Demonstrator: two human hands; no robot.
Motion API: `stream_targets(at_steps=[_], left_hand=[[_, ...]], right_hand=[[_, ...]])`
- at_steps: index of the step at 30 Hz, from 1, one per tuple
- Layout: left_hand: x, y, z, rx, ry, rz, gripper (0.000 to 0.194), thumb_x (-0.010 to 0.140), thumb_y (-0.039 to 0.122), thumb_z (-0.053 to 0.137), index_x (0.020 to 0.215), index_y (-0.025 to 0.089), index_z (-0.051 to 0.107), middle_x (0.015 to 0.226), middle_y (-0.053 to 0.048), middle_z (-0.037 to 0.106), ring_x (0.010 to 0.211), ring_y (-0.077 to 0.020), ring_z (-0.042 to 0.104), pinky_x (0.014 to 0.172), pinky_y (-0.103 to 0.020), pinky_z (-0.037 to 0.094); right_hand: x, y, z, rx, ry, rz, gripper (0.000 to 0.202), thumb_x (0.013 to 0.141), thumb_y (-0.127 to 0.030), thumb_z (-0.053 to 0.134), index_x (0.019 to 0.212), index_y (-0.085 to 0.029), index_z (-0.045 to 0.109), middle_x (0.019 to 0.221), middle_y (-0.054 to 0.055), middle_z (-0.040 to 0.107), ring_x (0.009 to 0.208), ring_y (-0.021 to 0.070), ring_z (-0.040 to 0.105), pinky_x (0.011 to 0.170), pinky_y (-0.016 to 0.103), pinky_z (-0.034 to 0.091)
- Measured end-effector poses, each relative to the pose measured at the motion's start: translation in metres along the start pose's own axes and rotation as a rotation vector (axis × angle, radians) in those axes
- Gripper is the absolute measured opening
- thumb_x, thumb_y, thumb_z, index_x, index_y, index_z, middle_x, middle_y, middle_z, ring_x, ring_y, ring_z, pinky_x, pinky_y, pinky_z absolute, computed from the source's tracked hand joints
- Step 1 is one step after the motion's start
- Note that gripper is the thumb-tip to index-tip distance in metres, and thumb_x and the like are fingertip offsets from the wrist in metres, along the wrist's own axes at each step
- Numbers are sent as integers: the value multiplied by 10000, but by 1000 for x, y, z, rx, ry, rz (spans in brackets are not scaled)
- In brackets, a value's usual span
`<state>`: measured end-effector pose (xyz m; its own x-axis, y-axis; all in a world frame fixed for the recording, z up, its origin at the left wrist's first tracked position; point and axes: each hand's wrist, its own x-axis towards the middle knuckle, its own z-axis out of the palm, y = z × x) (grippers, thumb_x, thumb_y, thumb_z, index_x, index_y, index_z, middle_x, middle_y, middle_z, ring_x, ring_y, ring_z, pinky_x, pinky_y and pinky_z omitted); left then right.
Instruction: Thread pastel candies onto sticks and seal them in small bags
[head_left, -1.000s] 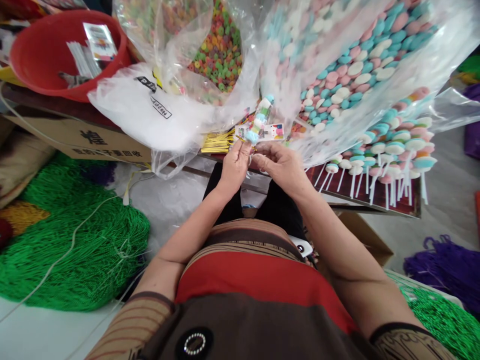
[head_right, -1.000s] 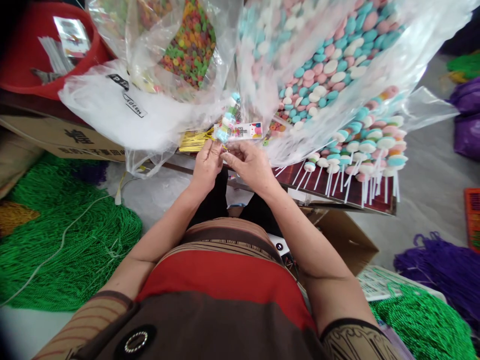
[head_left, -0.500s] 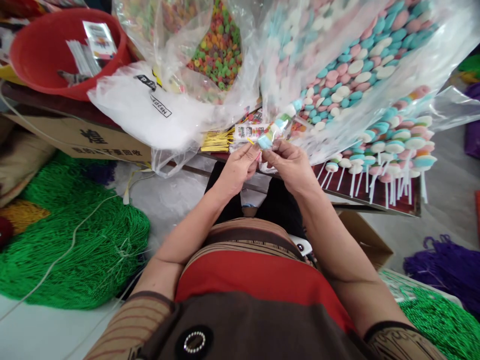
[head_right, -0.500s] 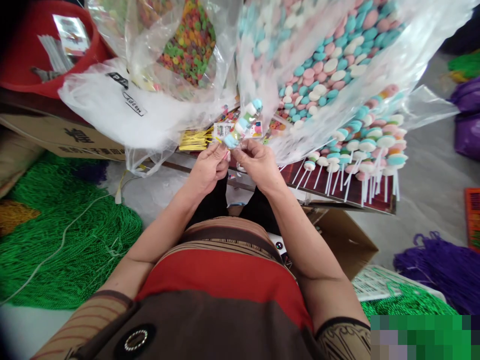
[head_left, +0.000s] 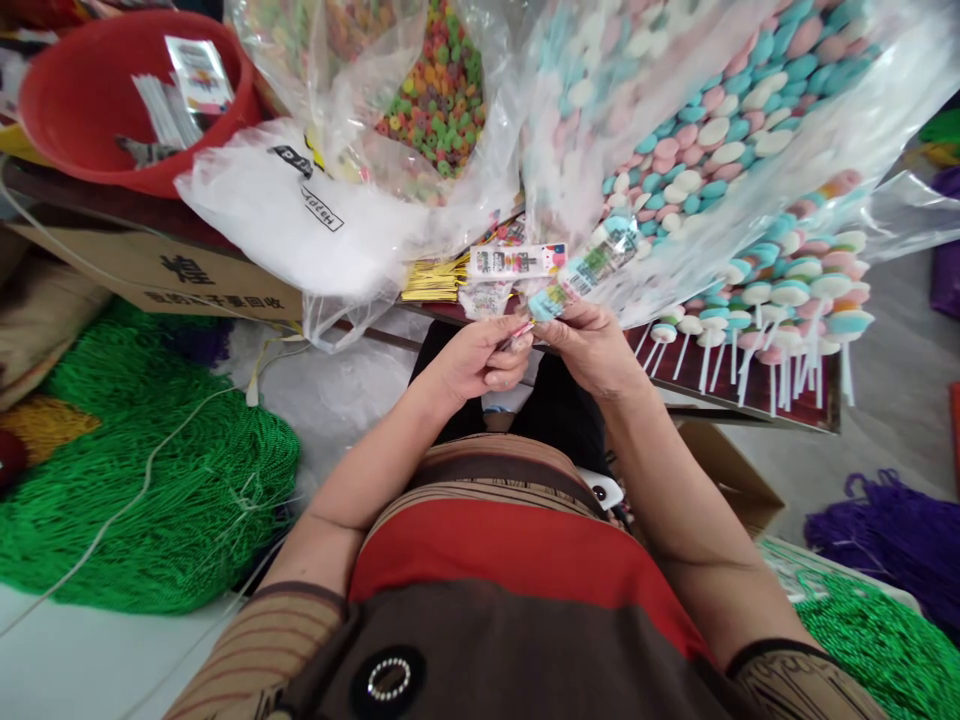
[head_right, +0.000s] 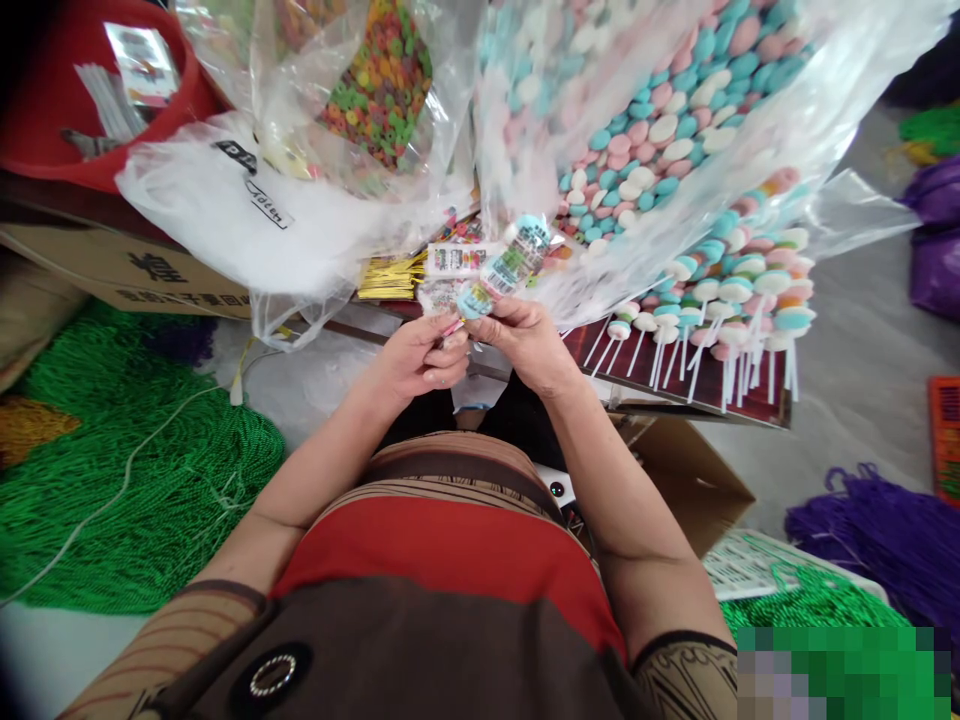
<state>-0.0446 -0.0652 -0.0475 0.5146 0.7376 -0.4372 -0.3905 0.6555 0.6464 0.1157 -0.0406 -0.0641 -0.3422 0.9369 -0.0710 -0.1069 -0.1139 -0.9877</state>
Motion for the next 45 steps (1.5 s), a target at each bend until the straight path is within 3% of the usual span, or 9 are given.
stream_targets(at_steps=[5, 9, 15, 21, 28, 32, 36, 45], left_hand=[[8, -8, 12, -42, 177, 211, 544, 954, 598, 586, 626, 196, 420, 446, 116, 210, 325, -21, 208, 336, -150, 229], [13, -9, 16, -74, 343, 374, 553, 911, 614, 641, 643, 184, 419, 500, 109, 288, 364, -2, 229, 352, -132, 245], [11, -8, 6, -128, 182, 281, 576, 933, 627, 599, 614, 184, 414, 441, 117, 225, 325, -16, 230, 342, -147, 232], [15, -13, 7, -82, 220, 349, 541, 896, 587, 678, 631, 177, 445, 470, 118, 280, 350, -6, 211, 350, -145, 230], [19, -22, 7, 60, 242, 499, 510, 854, 603, 714, 661, 187, 492, 488, 106, 326, 378, -24, 269, 359, -167, 250], [19, -20, 2, 116, 266, 546, 537, 822, 666, 709, 667, 200, 490, 504, 102, 299, 385, -29, 253, 355, -190, 226], [21, -19, -1, 150, 305, 558, 557, 819, 694, 691, 671, 204, 473, 545, 90, 338, 399, -24, 248, 356, -199, 205], [22, -27, -2, 251, 224, 626, 584, 797, 758, 654, 680, 216, 470, 504, 94, 322, 386, -40, 302, 364, -203, 251]], right_hand=[[4, 5, 10, -48, 227, -75, 408, 690, -561, 862, 628, -220, 647, 604, -45, 583, 586, 116, 530, 633, 293, 494], [6, 5, 19, -84, 274, -155, 420, 742, -593, 819, 657, -219, 647, 603, -55, 552, 590, 102, 498, 635, 274, 479], [5, 5, 18, 6, 235, -158, 366, 692, -553, 882, 743, -234, 710, 665, -59, 613, 612, 93, 528, 653, 257, 513], [-1, 2, 20, 145, 196, -98, 361, 699, -487, 888, 686, -214, 652, 595, -67, 586, 538, 73, 503, 551, 220, 466], [-7, 4, 31, -26, 383, -153, 259, 777, -385, 785, 702, -223, 596, 648, -66, 620, 595, 87, 554, 629, 237, 512], [-9, -2, 24, -142, 287, -181, 198, 795, -381, 778, 810, -226, 654, 734, -49, 668, 661, 100, 602, 686, 257, 541], [-9, -5, 17, -55, 199, -158, 245, 805, -429, 786, 906, -241, 664, 788, -43, 692, 671, 104, 635, 681, 263, 568], [-8, 3, 25, -63, 359, -162, 247, 776, -375, 796, 726, -228, 604, 658, -68, 623, 586, 86, 571, 584, 227, 509]])
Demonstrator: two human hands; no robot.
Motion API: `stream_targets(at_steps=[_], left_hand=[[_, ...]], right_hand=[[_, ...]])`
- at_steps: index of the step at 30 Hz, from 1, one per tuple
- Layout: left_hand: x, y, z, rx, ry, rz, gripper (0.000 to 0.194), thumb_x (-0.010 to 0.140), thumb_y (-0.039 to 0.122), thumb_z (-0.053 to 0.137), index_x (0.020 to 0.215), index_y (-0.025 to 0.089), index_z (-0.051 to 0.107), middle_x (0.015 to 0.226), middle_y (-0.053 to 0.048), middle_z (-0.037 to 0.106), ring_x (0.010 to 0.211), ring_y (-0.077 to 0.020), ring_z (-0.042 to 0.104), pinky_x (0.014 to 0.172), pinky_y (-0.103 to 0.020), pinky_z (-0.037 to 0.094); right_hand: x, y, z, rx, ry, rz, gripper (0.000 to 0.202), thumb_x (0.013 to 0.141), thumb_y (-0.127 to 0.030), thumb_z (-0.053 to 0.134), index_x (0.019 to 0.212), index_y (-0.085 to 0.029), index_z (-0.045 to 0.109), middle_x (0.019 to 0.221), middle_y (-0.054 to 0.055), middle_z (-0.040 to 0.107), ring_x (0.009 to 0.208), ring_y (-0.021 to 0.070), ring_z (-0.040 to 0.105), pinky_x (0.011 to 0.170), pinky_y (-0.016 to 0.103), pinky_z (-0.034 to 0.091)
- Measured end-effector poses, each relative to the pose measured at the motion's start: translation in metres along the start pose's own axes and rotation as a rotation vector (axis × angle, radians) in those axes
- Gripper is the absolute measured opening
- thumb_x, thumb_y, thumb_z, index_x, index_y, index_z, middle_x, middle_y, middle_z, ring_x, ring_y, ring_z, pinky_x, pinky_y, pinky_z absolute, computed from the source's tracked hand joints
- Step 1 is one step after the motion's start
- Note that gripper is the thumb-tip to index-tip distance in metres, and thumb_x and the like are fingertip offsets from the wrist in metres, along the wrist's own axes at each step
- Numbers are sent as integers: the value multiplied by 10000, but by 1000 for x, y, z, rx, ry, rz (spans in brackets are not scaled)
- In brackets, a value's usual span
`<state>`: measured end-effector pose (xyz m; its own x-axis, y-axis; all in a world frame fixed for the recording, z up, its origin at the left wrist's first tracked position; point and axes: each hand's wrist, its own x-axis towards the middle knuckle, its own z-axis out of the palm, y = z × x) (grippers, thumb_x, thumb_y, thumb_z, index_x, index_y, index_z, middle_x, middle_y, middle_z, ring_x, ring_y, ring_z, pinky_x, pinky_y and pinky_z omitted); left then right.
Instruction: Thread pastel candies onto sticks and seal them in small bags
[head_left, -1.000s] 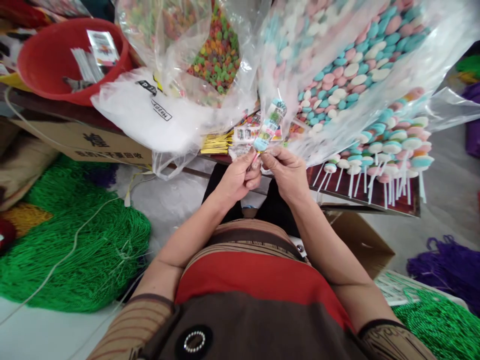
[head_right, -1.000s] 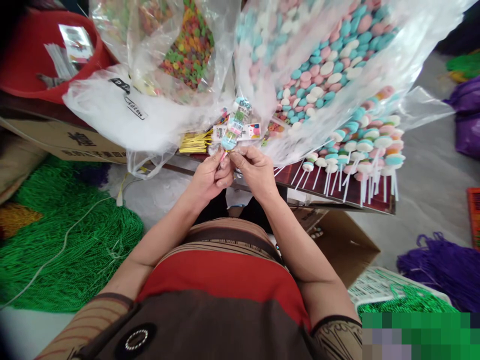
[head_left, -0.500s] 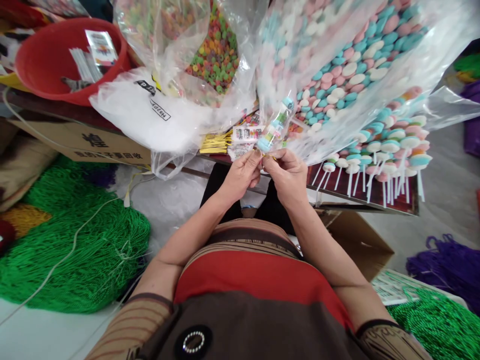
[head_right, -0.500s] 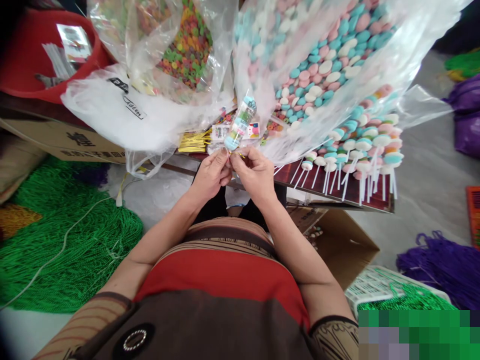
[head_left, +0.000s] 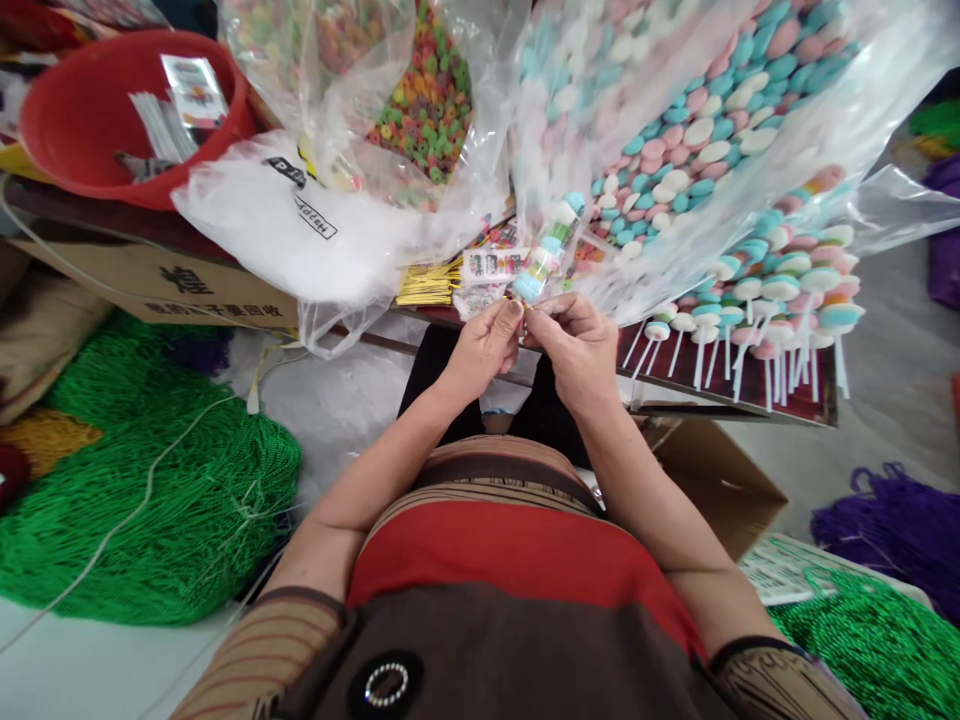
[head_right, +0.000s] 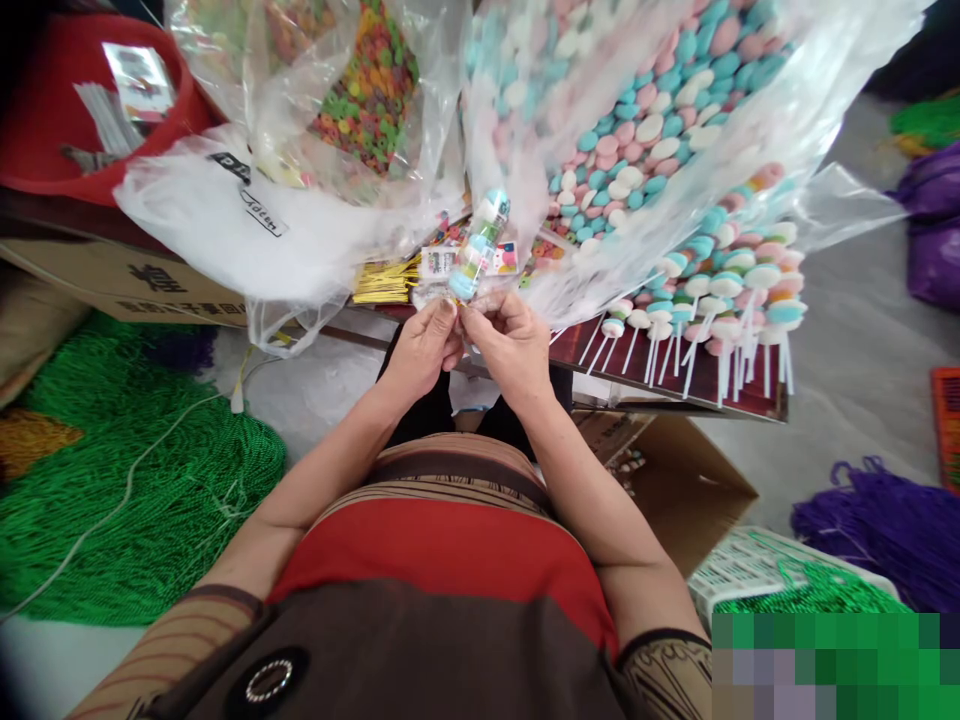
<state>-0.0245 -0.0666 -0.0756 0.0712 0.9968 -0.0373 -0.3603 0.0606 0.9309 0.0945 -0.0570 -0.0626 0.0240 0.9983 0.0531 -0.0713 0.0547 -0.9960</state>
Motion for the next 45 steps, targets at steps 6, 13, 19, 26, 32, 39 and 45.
stream_targets(at_steps=[6, 13, 19, 26, 32, 39, 45], left_hand=[[-1, 2, -1, 25, -6, -6, 576, 807, 734, 663, 672, 213, 460, 492, 92, 327, 380, -38, 310, 360, -203, 241], [-2, 5, 3, -118, 28, -92, 563, 853, 662, 678, 641, 203, 432, 490, 110, 258, 381, -22, 186, 348, -180, 229], [-7, 16, 5, -103, -65, -192, 570, 830, 658, 705, 621, 190, 456, 486, 107, 308, 361, -13, 230, 336, -169, 250], [-14, 29, 10, -141, -378, -356, 618, 720, 719, 767, 593, 190, 474, 433, 121, 284, 308, -16, 237, 303, -179, 272], [-12, 24, 9, -191, -361, -428, 604, 773, 699, 737, 584, 189, 474, 401, 128, 235, 291, -21, 211, 302, -176, 276], [-11, 9, 9, -72, -120, -211, 588, 805, 739, 670, 648, 193, 518, 428, 115, 292, 334, -39, 266, 355, -201, 280], [-16, 4, 3, 241, 82, 72, 553, 871, 717, 595, 664, 209, 529, 498, 62, 452, 473, -84, 436, 531, -244, 388]], right_hand=[[-3, -1, 3, 61, 24, 5, 255, 761, -361, 817, 705, -226, 608, 639, -75, 620, 566, 79, 572, 582, 221, 517], [0, 3, -5, 133, -126, 69, 374, 770, -552, 827, 755, -225, 646, 657, -58, 640, 566, 88, 597, 598, 239, 548], [2, 14, -12, 170, -151, 139, 444, 689, -607, 866, 727, -234, 629, 688, -43, 676, 647, 129, 654, 703, 300, 593], [10, 4, -30, 238, -392, 129, 646, 538, -600, 946, 1063, -292, 730, 1161, 54, 770, 1152, 260, 704, 914, 418, 617], [11, 17, -33, 224, -418, 177, 446, 602, -603, 908, 818, -247, 752, 859, 48, 775, 977, 267, 743, 826, 441, 623], [9, 10, -20, 216, -189, 164, 399, 597, -539, 933, 670, -239, 680, 682, -33, 691, 677, 157, 660, 748, 358, 596], [-2, 0, -5, 75, -61, 22, 426, 745, -589, 827, 676, -252, 576, 651, -44, 611, 612, 143, 583, 658, 323, 568]])
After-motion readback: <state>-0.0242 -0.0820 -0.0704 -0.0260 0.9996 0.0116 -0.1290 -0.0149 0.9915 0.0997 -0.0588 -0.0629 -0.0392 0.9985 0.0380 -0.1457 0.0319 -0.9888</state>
